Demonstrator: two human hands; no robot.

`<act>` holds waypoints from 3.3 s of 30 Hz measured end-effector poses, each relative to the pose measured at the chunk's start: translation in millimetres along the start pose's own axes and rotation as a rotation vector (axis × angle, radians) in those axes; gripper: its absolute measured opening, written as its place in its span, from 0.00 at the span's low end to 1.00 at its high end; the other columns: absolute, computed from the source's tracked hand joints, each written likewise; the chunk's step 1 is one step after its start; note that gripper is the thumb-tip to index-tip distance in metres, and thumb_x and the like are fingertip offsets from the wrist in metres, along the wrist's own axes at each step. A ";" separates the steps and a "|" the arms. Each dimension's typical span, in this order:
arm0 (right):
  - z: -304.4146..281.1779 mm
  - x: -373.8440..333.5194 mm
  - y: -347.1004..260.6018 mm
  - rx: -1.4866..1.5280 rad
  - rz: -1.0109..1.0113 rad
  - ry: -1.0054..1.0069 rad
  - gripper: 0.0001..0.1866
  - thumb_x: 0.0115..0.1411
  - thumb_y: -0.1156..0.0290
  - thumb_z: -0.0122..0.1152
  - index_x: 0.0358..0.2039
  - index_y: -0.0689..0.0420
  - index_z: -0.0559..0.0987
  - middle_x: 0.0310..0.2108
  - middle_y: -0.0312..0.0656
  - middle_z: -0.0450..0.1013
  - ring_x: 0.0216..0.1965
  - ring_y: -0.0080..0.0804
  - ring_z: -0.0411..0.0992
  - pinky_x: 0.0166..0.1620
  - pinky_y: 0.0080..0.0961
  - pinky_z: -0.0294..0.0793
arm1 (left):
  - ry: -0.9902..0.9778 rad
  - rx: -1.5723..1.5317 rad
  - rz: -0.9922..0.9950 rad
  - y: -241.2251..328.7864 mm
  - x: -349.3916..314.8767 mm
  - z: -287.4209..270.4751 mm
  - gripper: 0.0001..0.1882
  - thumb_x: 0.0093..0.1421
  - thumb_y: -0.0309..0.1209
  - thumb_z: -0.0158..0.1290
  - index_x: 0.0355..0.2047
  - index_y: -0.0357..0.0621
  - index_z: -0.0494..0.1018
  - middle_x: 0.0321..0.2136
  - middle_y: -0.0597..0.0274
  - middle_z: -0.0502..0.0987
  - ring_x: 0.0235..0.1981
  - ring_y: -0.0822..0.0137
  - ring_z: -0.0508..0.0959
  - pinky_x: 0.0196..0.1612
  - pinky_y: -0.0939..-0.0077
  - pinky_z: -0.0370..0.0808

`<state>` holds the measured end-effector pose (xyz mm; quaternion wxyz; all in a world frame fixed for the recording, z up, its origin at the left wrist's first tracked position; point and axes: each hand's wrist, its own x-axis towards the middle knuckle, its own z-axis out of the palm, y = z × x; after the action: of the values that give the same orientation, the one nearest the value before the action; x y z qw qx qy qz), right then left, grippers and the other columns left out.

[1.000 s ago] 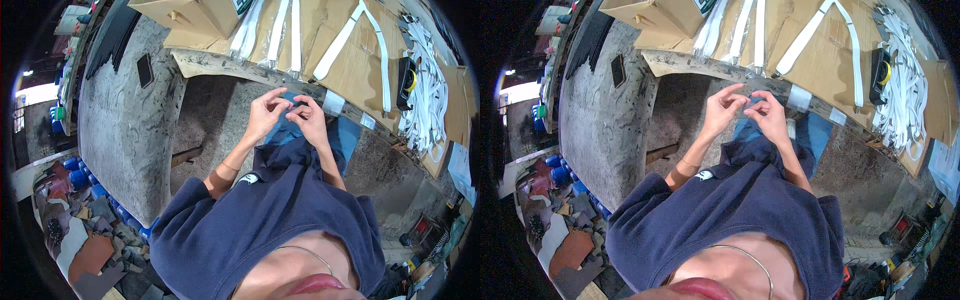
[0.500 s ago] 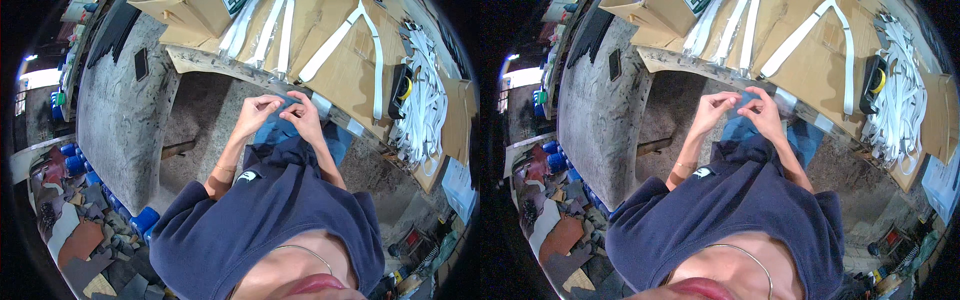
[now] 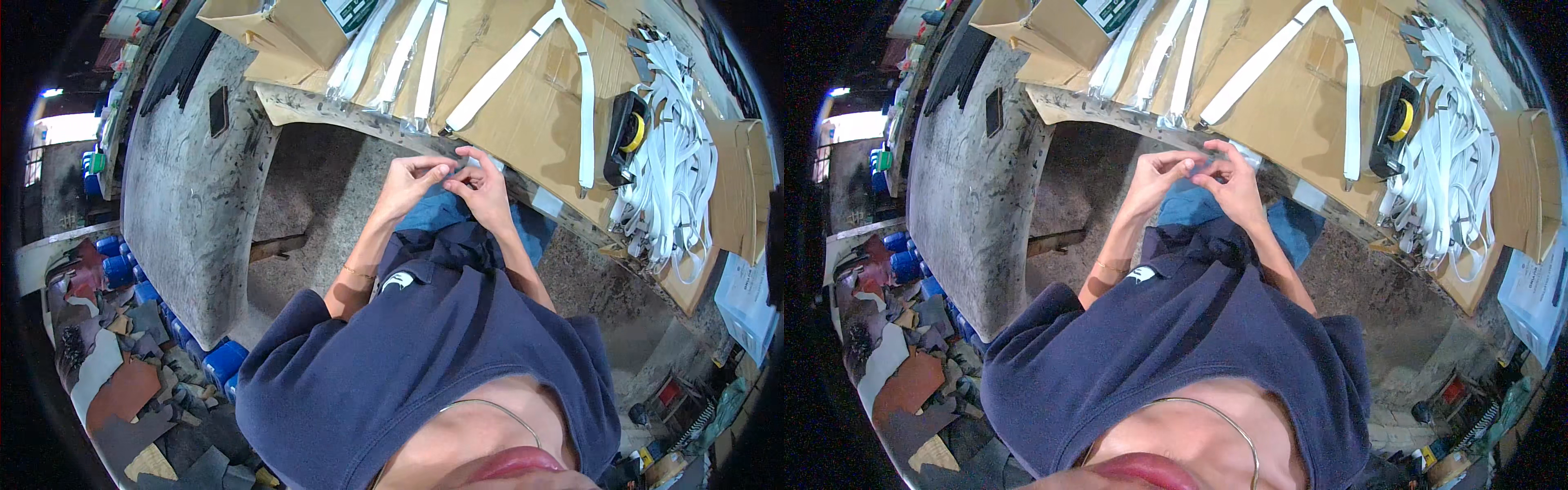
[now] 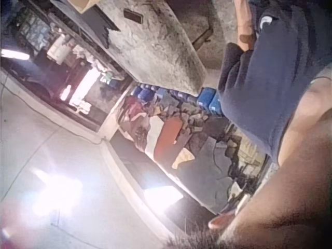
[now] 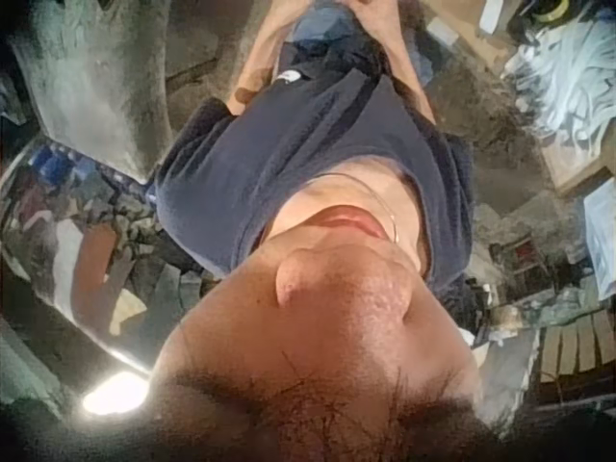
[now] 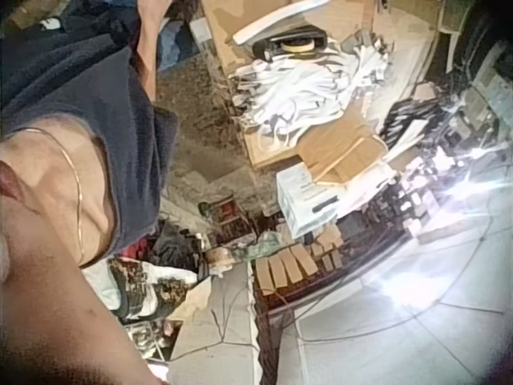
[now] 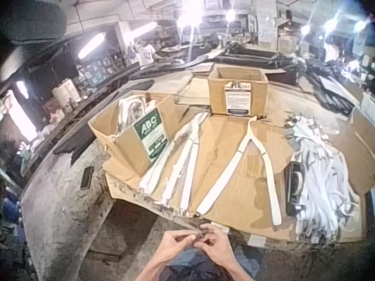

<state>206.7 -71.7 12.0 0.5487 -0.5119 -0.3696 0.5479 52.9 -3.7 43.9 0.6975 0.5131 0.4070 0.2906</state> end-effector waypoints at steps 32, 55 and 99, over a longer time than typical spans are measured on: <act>53.1 20.0 8.3 -0.046 0.061 -0.008 0.30 0.51 0.83 0.65 0.55 0.59 0.66 0.26 0.36 0.76 0.30 0.18 0.72 0.35 0.15 0.71 | 0.064 0.057 0.037 -5.1 3.1 -59.3 0.07 0.60 0.24 0.54 0.34 0.31 0.79 0.30 0.57 0.81 0.32 0.76 0.76 0.36 0.81 0.73; 17.3 5.5 12.5 -0.048 -0.007 0.042 0.30 0.53 0.84 0.63 0.56 0.58 0.65 0.27 0.38 0.76 0.32 0.20 0.74 0.36 0.15 0.72 | 0.270 0.156 0.068 -7.1 6.6 -7.1 0.12 0.53 0.22 0.61 0.37 0.31 0.75 0.28 0.58 0.79 0.30 0.75 0.76 0.33 0.80 0.74; 4.0 4.6 10.4 0.018 -0.025 0.058 0.27 0.52 0.82 0.65 0.53 0.59 0.68 0.27 0.38 0.77 0.31 0.19 0.74 0.36 0.16 0.73 | 0.119 0.162 0.031 -11.4 1.8 1.6 0.10 0.57 0.25 0.59 0.37 0.31 0.78 0.29 0.59 0.80 0.32 0.75 0.77 0.37 0.81 0.74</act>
<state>201.1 -67.8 2.0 0.5704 -0.5181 -0.3552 0.5293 55.0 -6.4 32.7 0.6237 0.5558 0.4619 0.2978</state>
